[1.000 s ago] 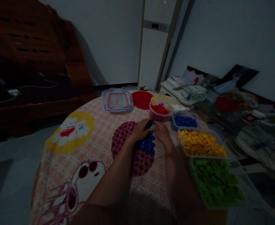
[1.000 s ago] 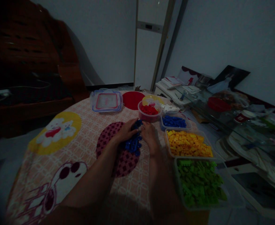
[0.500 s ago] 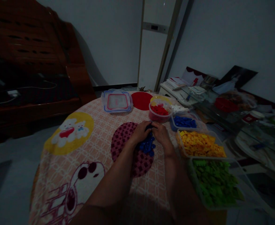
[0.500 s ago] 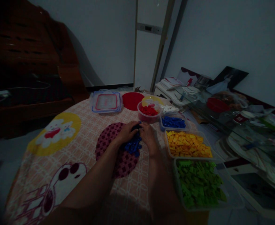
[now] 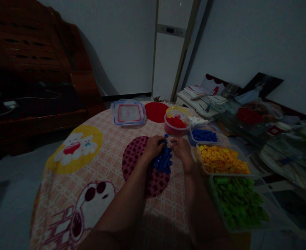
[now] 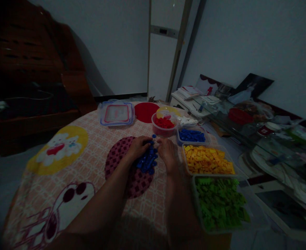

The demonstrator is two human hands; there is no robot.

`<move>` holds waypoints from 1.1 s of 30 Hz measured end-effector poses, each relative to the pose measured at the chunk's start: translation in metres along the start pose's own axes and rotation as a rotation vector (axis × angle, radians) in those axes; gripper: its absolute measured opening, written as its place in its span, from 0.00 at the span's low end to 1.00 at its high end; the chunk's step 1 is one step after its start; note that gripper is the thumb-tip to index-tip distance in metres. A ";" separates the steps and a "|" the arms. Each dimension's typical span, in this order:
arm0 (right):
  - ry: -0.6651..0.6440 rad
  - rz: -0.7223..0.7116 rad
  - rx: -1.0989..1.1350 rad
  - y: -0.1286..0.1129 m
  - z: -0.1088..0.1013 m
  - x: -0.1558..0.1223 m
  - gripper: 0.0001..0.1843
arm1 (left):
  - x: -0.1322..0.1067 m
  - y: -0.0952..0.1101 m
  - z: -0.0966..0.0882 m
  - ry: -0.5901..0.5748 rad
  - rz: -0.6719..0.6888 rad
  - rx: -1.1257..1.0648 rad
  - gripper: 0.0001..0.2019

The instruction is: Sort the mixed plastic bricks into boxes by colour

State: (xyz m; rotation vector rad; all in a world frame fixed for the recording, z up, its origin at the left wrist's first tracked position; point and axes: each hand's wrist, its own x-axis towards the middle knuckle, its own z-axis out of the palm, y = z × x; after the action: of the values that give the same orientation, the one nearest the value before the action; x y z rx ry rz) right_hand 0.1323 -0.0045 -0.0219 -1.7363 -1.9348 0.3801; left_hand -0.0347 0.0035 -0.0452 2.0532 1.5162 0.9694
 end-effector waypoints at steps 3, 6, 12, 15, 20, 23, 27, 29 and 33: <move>0.000 0.059 0.070 -0.001 -0.007 0.000 0.16 | -0.001 0.002 -0.002 -0.009 -0.026 0.010 0.16; 0.006 0.083 0.230 -0.003 -0.020 0.003 0.15 | -0.001 0.005 -0.004 -0.019 -0.038 0.009 0.16; 0.728 0.162 0.326 0.007 -0.049 0.005 0.18 | -0.002 0.006 -0.006 -0.018 -0.043 -0.003 0.16; 0.930 0.137 0.270 0.016 -0.057 0.004 0.21 | -0.002 0.004 -0.005 -0.002 -0.045 -0.004 0.16; 0.811 0.078 0.257 0.017 -0.050 0.006 0.16 | -0.002 0.003 -0.006 0.041 -0.050 -0.006 0.16; 0.607 -0.019 0.264 0.010 -0.037 0.007 0.15 | -0.002 0.003 -0.007 0.053 -0.056 -0.003 0.16; 0.348 -0.201 0.217 0.002 -0.010 0.008 0.18 | -0.001 0.001 -0.005 0.079 -0.014 0.006 0.18; 0.236 -0.313 0.166 -0.001 0.005 0.010 0.22 | -0.001 -0.002 -0.003 0.117 -0.010 0.006 0.19; 0.030 -0.392 0.020 -0.003 0.025 0.011 0.28 | 0.000 -0.009 0.000 0.173 -0.044 0.013 0.20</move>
State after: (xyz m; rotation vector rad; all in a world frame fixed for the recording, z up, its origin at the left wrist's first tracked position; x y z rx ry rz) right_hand 0.1154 0.0092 -0.0388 -1.2984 -2.1775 0.2269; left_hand -0.0402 0.0067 -0.0510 1.9796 1.6500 1.1489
